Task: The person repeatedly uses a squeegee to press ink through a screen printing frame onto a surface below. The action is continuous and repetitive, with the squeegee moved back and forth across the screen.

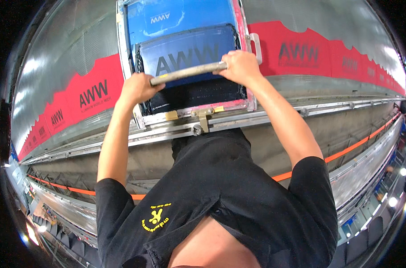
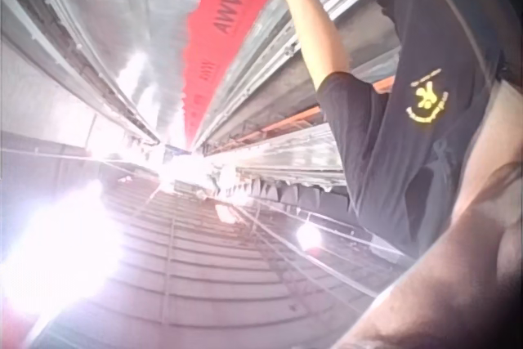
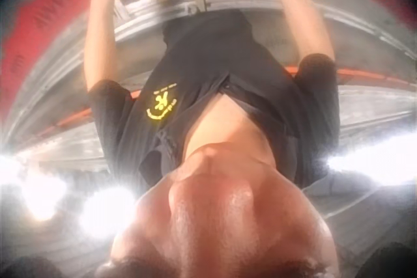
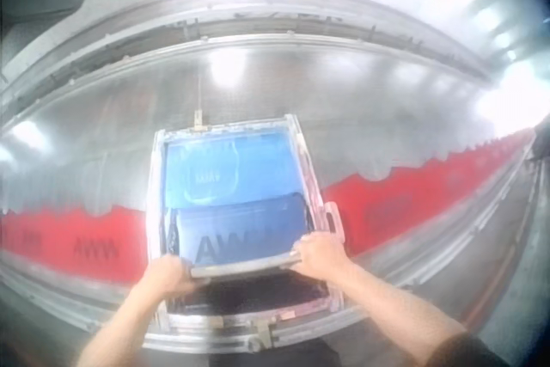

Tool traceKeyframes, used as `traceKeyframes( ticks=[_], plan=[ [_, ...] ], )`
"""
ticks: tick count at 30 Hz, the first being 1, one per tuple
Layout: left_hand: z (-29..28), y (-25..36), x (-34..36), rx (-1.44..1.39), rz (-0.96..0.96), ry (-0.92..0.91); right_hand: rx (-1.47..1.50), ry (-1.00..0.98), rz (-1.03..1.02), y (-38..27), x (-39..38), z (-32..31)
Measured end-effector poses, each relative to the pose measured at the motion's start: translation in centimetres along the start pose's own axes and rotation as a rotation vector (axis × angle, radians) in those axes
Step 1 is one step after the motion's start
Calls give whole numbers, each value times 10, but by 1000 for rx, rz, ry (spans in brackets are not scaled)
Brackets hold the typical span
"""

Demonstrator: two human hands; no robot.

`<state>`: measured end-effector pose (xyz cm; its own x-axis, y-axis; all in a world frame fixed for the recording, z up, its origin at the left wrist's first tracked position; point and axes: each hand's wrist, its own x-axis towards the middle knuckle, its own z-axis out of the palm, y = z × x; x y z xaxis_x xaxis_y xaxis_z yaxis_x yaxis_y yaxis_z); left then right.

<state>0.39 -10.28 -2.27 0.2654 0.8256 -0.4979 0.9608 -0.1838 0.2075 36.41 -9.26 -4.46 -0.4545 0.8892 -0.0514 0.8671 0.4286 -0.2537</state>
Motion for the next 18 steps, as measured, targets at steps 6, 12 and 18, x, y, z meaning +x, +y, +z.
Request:
traceKeyframes(
  ticks=[6,12,18],
  plan=[
    [-47,-37,116,38,15,123,-152,18,106,45,119,-6],
    [-40,-46,161,58,41,161,-249,-198,206,59,153,8],
    [-2,-18,113,50,-39,207,-126,-39,257,26,92,10]
  ],
)
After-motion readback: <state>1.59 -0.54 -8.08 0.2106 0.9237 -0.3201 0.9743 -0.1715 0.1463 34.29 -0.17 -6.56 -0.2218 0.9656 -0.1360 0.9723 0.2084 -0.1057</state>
